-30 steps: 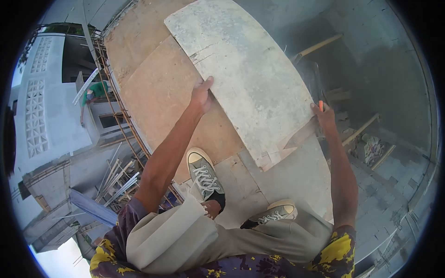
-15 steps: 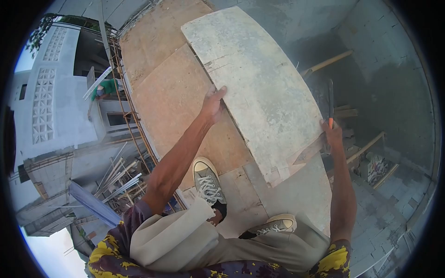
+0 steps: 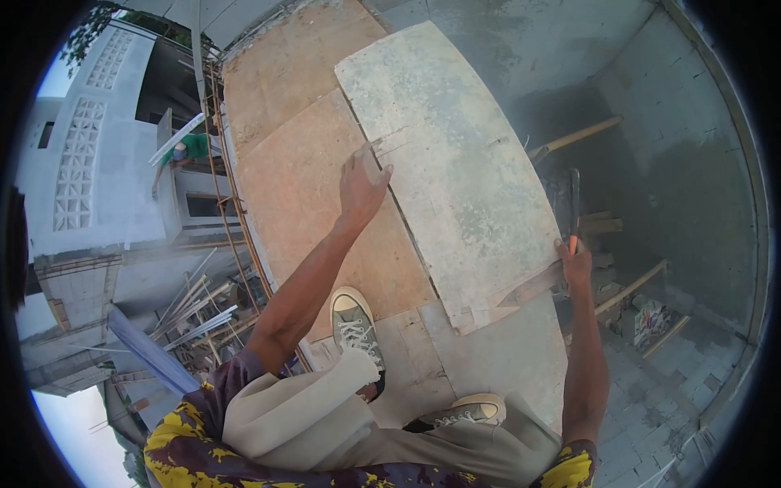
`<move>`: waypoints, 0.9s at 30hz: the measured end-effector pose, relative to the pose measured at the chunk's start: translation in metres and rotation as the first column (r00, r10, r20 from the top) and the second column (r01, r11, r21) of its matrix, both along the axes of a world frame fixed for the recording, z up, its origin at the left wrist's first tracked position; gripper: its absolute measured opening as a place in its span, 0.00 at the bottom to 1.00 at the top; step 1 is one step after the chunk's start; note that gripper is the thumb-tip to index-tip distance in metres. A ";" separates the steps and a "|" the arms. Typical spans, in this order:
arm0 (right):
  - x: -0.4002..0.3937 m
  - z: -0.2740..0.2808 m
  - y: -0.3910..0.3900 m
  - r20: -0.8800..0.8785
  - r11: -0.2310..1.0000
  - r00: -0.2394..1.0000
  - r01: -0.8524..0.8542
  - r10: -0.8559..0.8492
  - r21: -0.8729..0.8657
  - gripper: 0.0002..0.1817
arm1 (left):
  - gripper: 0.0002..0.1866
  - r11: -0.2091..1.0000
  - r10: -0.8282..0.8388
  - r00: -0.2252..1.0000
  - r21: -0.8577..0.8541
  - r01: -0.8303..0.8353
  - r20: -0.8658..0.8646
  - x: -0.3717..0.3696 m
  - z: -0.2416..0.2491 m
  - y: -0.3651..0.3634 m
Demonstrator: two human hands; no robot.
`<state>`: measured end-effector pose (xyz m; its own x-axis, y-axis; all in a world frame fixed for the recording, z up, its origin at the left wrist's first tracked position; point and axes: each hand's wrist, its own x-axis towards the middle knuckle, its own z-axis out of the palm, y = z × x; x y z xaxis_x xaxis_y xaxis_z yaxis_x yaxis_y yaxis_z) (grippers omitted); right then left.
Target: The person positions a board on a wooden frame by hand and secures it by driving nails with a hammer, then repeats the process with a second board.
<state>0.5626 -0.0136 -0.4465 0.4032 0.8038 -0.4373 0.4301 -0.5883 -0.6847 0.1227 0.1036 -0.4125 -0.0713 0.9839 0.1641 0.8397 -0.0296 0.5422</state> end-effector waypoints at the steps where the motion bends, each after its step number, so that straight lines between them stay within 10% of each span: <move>1: -0.004 0.002 -0.001 0.001 1.000 1.000 -0.003 0.003 -0.004 0.16 | 0.34 1.000 0.003 1.000 -0.004 -0.003 0.001 0.000 -0.003 0.002; 3: -0.007 0.004 -0.001 -0.055 1.000 0.998 0.006 -0.005 0.016 0.15 | 0.45 0.987 -0.026 0.978 -0.164 -0.009 -0.209 0.001 -0.017 0.008; 27: -0.013 -0.021 0.009 0.070 0.997 0.996 0.045 -0.050 0.069 0.28 | 0.41 0.972 -0.180 0.942 -0.199 0.126 -0.285 0.004 -0.059 -0.013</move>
